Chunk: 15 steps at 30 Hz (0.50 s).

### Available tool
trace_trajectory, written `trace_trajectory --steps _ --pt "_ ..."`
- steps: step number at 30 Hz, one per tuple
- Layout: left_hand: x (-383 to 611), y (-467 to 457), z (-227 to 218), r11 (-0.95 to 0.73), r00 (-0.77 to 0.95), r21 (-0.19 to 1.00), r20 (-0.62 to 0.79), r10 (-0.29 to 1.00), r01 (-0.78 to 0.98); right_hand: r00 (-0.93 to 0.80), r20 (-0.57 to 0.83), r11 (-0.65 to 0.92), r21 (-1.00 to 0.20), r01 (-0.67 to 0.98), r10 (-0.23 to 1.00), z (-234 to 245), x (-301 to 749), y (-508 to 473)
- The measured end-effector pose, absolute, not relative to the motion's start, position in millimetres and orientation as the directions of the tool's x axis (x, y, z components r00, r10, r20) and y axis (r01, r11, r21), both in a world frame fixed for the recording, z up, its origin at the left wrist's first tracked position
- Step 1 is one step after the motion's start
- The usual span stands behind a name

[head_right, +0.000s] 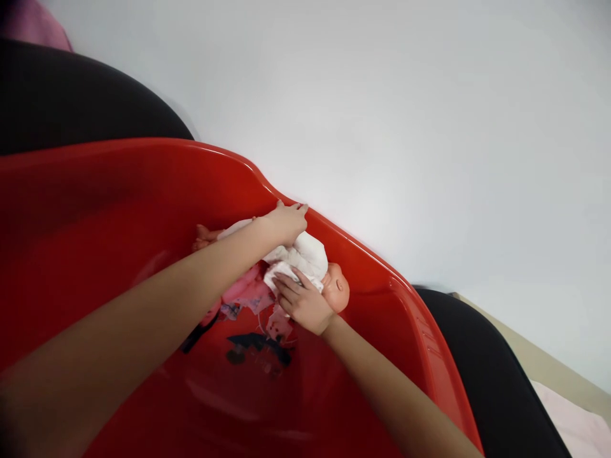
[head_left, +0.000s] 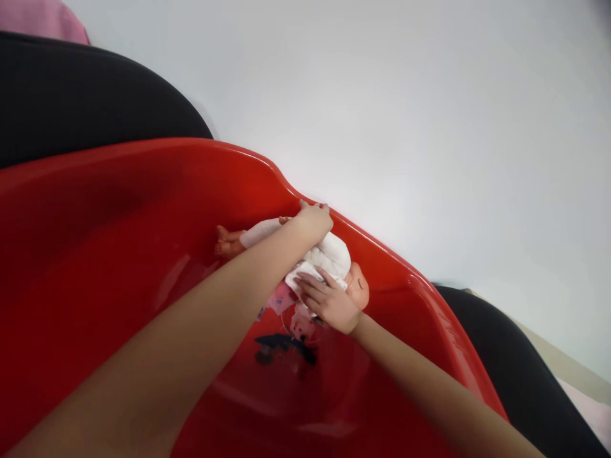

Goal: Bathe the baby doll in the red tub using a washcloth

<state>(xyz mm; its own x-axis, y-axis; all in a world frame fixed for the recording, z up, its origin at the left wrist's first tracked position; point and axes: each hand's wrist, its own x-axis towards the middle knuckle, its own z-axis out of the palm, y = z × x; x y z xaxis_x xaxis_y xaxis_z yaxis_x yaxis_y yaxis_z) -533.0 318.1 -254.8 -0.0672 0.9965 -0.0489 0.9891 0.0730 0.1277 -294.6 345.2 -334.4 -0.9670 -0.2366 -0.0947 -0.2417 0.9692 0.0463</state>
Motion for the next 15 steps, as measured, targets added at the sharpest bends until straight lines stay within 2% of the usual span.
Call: trace_trajectory --steps 2,4,9,12,15 --pt "-529.9 312.6 -247.8 0.088 -0.082 0.066 -0.091 0.992 0.994 -0.959 0.053 0.957 0.100 -0.272 -0.278 -335.5 -331.5 334.7" --pt "-528.3 309.2 -245.3 0.090 -0.087 0.054 -0.059 0.994 0.994 -0.970 0.107 0.972 0.110 -0.206 -0.217 -341.1 -368.7 326.2" --pt "-528.2 308.9 -246.8 0.089 -0.085 0.054 -0.073 0.994 0.995 -0.992 0.019 0.985 0.124 -0.122 -0.125 -373.1 -403.3 319.7" --pt "-527.3 309.2 -244.1 0.093 -0.089 0.051 -0.083 0.993 0.994 -0.988 -0.057 0.977 0.149 -0.152 -0.145 -388.0 -370.6 324.2" --pt "-526.2 308.5 -239.8 0.096 -0.088 0.087 -0.092 0.992 0.992 -0.976 -0.182 0.962 0.222 -0.158 -0.118 -388.0 -326.6 329.0"
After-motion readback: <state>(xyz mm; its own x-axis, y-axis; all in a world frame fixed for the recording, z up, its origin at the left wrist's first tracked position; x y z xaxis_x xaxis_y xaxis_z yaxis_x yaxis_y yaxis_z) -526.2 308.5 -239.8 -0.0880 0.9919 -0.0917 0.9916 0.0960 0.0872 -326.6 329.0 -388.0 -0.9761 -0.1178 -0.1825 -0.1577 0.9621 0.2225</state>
